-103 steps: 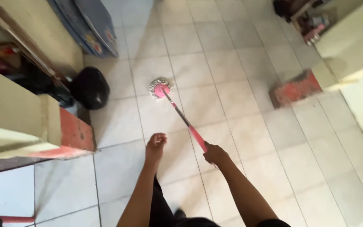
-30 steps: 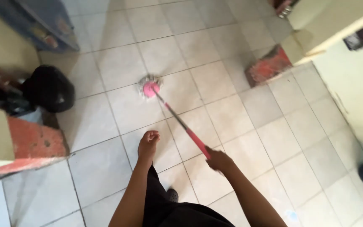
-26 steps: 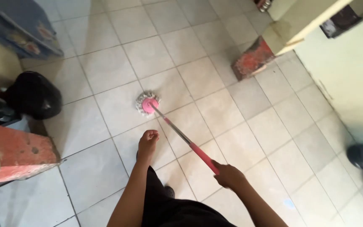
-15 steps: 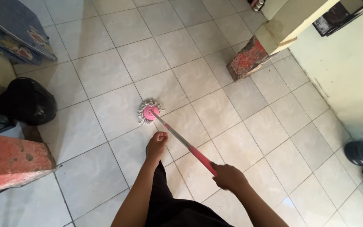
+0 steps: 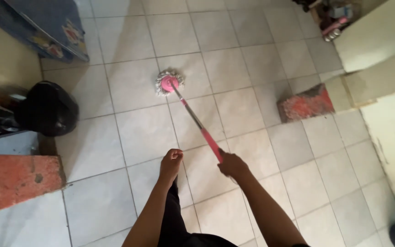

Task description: Mopping the tiled floor in a residential area.

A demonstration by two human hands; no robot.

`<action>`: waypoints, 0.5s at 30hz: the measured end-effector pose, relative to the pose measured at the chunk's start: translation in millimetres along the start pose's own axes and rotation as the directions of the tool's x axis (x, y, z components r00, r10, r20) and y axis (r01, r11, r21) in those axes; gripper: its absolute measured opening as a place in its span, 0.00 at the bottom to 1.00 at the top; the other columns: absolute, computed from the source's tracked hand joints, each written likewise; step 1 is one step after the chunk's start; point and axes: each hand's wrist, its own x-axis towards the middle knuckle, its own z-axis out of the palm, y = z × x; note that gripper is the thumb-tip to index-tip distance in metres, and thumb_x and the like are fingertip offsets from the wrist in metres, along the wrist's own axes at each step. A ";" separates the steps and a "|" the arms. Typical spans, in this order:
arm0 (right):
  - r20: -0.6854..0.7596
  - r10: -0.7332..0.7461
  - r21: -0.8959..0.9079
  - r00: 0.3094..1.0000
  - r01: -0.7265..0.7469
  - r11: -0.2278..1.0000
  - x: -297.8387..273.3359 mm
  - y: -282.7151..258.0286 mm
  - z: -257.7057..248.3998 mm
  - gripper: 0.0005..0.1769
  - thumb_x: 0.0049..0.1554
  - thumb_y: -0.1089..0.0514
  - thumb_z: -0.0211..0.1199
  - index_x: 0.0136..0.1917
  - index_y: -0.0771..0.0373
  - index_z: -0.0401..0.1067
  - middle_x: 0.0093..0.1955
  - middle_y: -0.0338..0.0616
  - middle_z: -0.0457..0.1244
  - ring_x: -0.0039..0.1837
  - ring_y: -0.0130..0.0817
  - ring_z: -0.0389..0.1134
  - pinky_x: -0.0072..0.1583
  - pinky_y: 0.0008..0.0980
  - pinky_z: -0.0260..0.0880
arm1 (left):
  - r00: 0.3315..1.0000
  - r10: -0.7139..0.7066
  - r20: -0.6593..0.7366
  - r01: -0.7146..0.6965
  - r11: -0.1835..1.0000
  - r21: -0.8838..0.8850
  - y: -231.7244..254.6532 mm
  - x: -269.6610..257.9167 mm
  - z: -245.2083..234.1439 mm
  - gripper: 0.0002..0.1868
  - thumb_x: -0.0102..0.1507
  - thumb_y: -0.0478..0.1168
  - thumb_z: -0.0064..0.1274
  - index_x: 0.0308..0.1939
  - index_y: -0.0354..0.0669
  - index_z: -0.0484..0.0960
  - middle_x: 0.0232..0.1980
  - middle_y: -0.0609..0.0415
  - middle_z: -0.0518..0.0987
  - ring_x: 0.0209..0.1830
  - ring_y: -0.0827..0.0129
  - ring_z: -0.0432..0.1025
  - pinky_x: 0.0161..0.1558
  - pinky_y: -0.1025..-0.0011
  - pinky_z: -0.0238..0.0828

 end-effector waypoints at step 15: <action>-0.138 -0.056 -0.035 0.989 0.052 0.998 277.3 -138.1 -185.3 0.46 0.56 0.50 0.62 0.83 0.51 0.47 0.62 0.53 0.67 0.62 0.49 0.70 0.62 0.47 0.72 | 0.987 -0.015 -0.162 0.009 0.999 -0.036 55.7 123.3 -52.9 0.13 0.65 0.42 0.54 0.52 0.42 0.81 0.49 0.53 0.85 0.49 0.66 0.79 0.51 0.68 0.75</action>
